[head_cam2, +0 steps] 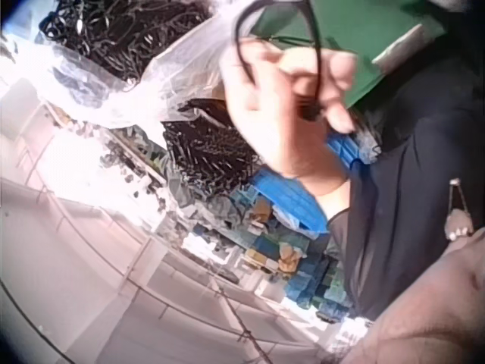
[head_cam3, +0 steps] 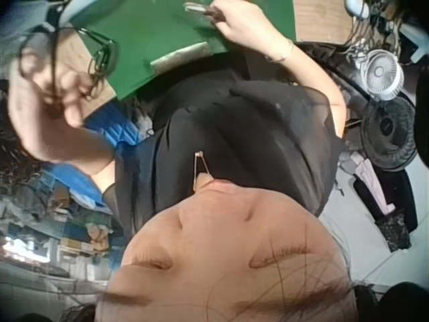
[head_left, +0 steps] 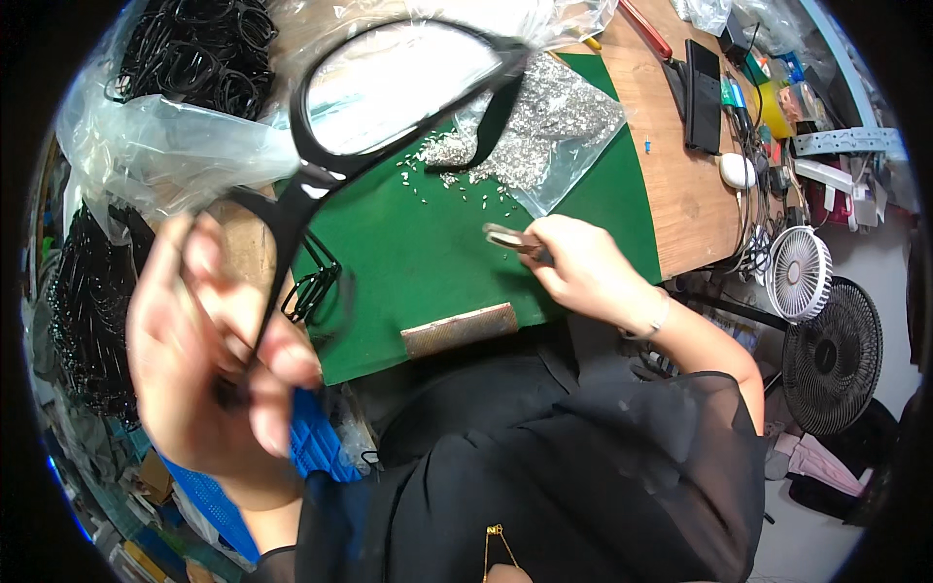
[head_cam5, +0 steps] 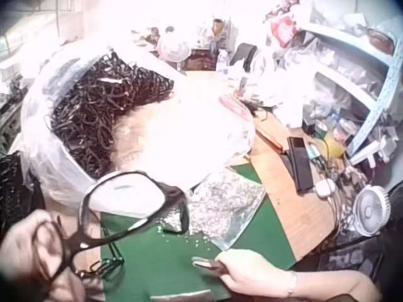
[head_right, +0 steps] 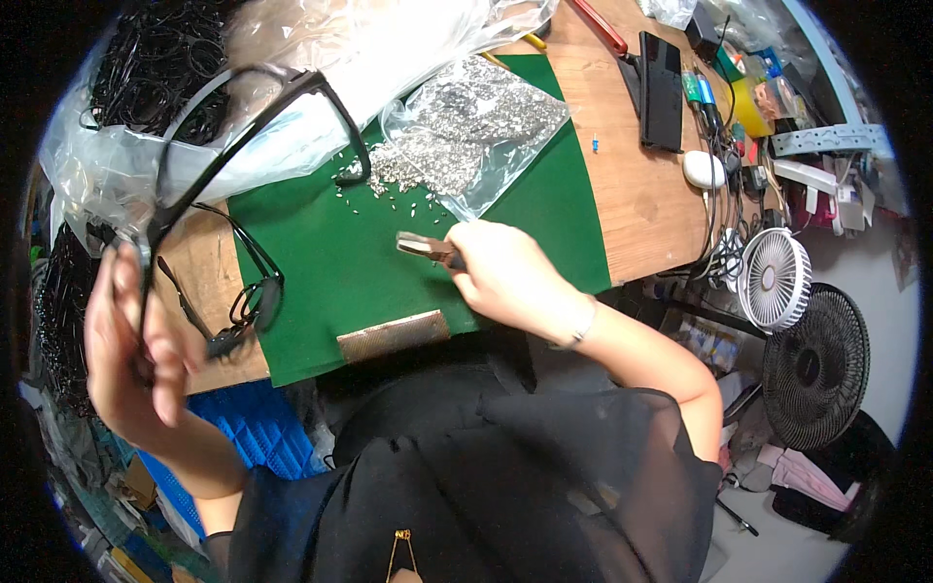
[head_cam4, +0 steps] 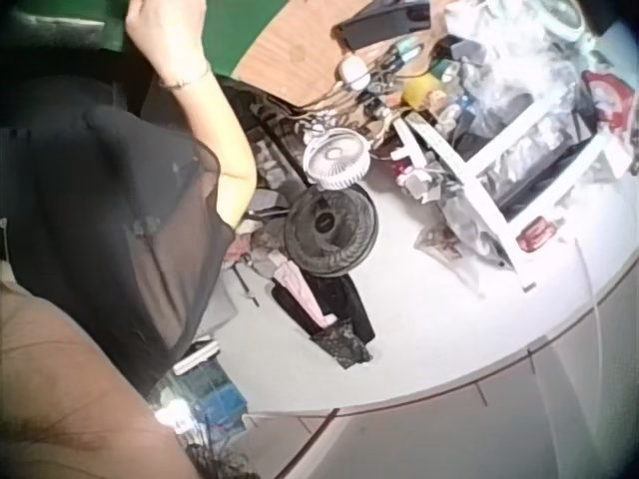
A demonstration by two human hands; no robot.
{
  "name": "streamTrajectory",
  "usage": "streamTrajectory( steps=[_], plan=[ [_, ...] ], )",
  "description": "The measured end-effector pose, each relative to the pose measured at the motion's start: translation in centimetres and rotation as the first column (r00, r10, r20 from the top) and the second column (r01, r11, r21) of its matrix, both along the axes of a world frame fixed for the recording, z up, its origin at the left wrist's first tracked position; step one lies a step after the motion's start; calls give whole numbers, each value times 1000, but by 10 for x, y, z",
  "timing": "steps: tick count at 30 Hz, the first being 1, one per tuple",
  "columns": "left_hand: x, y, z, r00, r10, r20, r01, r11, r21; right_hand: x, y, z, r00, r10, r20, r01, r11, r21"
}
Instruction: The person repeatedly picks up black eyeglass frames from a plastic bag, uses pliers to adjust the frame arms, and places the frames back into the bag. This cycle is performed multiple times on different frames.
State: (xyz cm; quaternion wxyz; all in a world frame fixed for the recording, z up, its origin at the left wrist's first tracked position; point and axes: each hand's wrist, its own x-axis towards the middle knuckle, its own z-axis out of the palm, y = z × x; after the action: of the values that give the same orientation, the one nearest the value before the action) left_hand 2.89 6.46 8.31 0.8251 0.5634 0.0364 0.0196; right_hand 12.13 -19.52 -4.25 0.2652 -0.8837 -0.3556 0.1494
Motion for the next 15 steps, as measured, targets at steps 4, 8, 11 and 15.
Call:
streamTrajectory(
  steps=[4, 8, 11, 15],
  plan=[
    [-35, -32, -35, 927, 326, -183, -340, 939, -47, -4, 10, -22, 1000, -10, 3, 10, 1000, -23],
    [-44, -69, -72, 961, 220, -166, -233, 971, -60, -6, 13, -25, 998, 4, 66, -2, 999, -38],
    [-44, -78, -87, 978, 207, -2, -207, 977, -53, -6, 18, -20, 999, -42, 21, 44, 996, -76],
    [-43, -75, -95, 994, 75, 82, -73, 997, -26, -9, 23, -24, 991, -134, 10, 134, 987, -84]
  ],
)
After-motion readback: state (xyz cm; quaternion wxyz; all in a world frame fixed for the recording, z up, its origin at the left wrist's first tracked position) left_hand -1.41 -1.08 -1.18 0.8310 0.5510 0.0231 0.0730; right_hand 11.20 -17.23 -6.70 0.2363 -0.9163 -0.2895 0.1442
